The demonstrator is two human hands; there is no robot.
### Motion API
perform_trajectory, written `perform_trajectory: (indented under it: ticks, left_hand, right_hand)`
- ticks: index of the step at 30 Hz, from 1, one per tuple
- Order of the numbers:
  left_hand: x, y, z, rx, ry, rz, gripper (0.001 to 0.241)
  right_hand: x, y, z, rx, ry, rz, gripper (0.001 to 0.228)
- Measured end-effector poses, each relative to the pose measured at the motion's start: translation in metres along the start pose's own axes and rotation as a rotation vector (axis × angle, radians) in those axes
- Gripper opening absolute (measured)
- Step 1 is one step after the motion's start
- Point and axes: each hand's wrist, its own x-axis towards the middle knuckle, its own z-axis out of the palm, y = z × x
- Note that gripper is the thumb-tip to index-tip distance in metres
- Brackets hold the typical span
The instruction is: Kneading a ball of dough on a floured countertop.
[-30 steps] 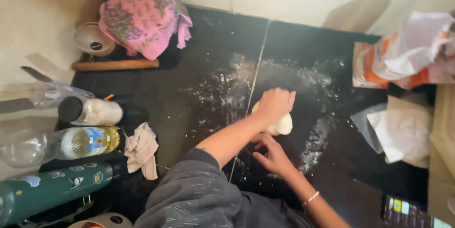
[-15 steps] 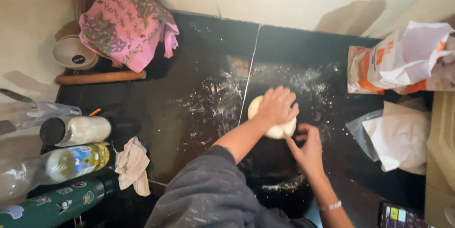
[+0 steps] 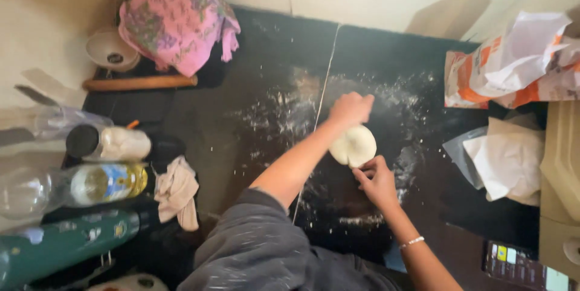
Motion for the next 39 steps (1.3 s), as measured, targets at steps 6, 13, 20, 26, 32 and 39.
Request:
perform_trajectory:
  ticks: [6,13,20,26,32,39]
  left_hand:
    - [-0.110,-0.024,0.056,0.412,0.919,0.685,0.043]
    - [-0.054,0.007,0.069,0.463,0.935,0.785,0.036]
    - [0.005,0.034,0.067,0.402,0.754,0.757,0.034]
    - [-0.004,0.057,-0.008,-0.038,0.061,0.102,0.064]
    - [0.008,-0.010,0.000,0.010,0.112,-0.065,0.074]
    - [-0.094,0.031,0.028,0.338,0.259,0.357,0.060]
  right_hand:
    - [-0.022,0.032,0.006,0.146,-0.061,0.108,0.034]
    - [-0.014,0.024,-0.034,0.107,-0.102,0.102,0.033]
    - [-0.005,0.024,-0.060,0.004,0.089,0.005,0.048]
    - [-0.004,-0.009,-0.066,-0.032,0.065,-0.064,0.045]
    - [0.028,0.004,-0.035,0.130,-0.021,-0.158,0.033]
    - [-0.022,0.031,0.012,0.306,-0.385,-0.035,0.040]
